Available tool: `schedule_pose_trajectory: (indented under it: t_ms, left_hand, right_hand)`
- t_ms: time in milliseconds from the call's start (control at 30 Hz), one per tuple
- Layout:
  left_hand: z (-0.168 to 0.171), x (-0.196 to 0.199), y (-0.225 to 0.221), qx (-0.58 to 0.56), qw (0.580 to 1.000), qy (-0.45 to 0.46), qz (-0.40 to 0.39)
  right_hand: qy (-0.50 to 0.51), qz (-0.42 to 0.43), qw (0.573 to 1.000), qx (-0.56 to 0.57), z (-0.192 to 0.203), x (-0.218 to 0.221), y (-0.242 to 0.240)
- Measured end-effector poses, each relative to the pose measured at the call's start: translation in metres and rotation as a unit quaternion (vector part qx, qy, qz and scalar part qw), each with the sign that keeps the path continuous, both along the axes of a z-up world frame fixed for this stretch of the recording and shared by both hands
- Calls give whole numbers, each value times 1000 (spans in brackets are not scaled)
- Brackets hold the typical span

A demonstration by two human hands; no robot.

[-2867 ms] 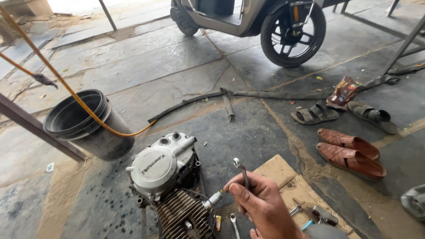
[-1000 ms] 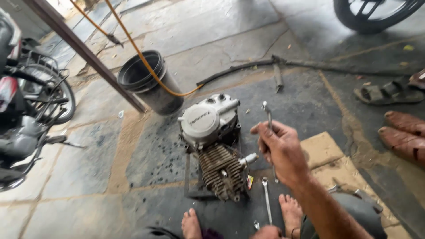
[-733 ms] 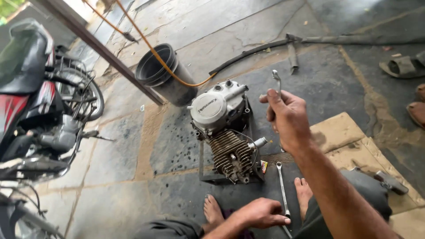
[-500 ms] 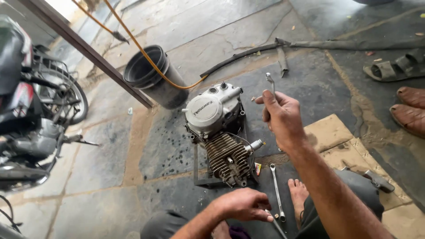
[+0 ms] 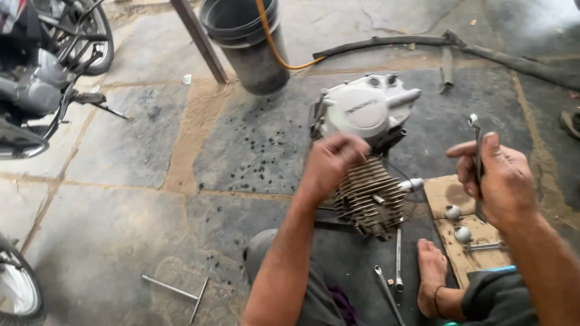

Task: Assembling and tightening bolts on a motorcycle engine block using various wrenches.

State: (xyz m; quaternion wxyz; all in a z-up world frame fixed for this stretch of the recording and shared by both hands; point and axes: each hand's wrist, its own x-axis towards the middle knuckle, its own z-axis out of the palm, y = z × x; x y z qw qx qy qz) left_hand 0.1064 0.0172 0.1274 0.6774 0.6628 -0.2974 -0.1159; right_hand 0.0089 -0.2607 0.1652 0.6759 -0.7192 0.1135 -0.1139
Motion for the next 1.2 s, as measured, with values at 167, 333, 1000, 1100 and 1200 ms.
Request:
schedule_pose_trajectory:
  t_ms: [167,333,1000,1100,1200]
  left_hand:
    - [-25,51,45,-278,873,216,338]
    - [-10,34,46,-25,919,145,365]
    - [25,11,-25,226,909,-22,349]
    - [29,6,-22,167,912,-55,370]
    - [18,10,-15,139,913,-62,378]
  right_hand:
    - [129,64,985,-92,-17,21,6]
    - [180,78,981,-14,-56,56,29]
    - [167,176,964,110,-24,52,37]
    - [42,187,981,18,-22,47,26]
    - [-30,127,981,-145,-15,39,17]
